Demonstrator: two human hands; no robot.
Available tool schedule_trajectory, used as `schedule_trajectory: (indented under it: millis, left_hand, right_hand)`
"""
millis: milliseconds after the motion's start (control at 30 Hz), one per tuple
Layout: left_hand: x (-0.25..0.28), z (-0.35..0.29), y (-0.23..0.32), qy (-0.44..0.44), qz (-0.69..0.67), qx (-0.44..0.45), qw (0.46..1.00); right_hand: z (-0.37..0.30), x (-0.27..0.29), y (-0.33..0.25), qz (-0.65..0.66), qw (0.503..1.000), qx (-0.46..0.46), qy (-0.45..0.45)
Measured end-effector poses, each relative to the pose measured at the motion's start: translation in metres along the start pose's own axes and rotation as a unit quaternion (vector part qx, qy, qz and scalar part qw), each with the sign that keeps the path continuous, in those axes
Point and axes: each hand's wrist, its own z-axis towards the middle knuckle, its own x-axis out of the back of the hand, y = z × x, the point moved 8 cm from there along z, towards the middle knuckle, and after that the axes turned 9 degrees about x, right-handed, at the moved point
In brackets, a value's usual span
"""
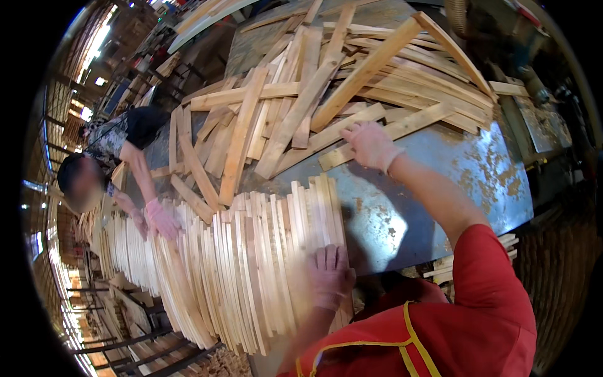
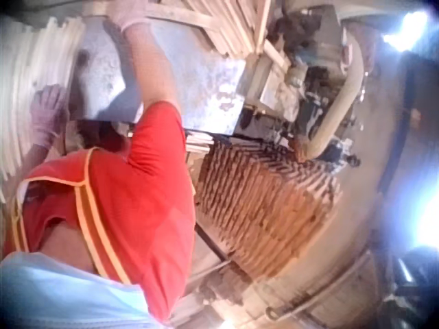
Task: The person repeatedly picks up thin wooden planks from a disorganized pile on a metal table and stacks them neatly in a growing pile. They occasionally lift the entire stack to reposition it on the table. The task is performed by hand in a workshop environment.
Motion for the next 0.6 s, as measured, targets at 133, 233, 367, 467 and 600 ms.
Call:
schedule_trajectory:
  millis: [133, 233, 367, 467, 600]
  left_hand:
    - [0.011, 0.003, -0.003, 0.014, -0.059, 0.016, 0.998]
    - [0.01, -0.002, -0.008, -0.011, -0.058, 0.027, 0.998]
    - [0.009, -0.006, -0.013, -0.034, -0.064, 0.049, 0.996]
    - [0.014, -0.007, -0.014, -0.018, -0.057, 0.051, 0.997]
    - [0.02, -0.013, -0.017, -0.019, -0.053, 0.045, 0.997]
  right_hand:
    - [0.008, -0.05, 0.049, -0.044, 0.961, -0.096, -0.257]
    - [-0.019, -0.064, 0.063, -0.057, 0.973, -0.023, -0.222]
    - [-0.062, -0.036, 0.009, 0.16, 0.938, -0.127, -0.281]
    - [-0.106, -0.059, -0.002, 0.293, 0.901, -0.222, -0.229]
    - [-0.138, -0.104, -0.03, 0.166, 0.918, -0.27, -0.236]
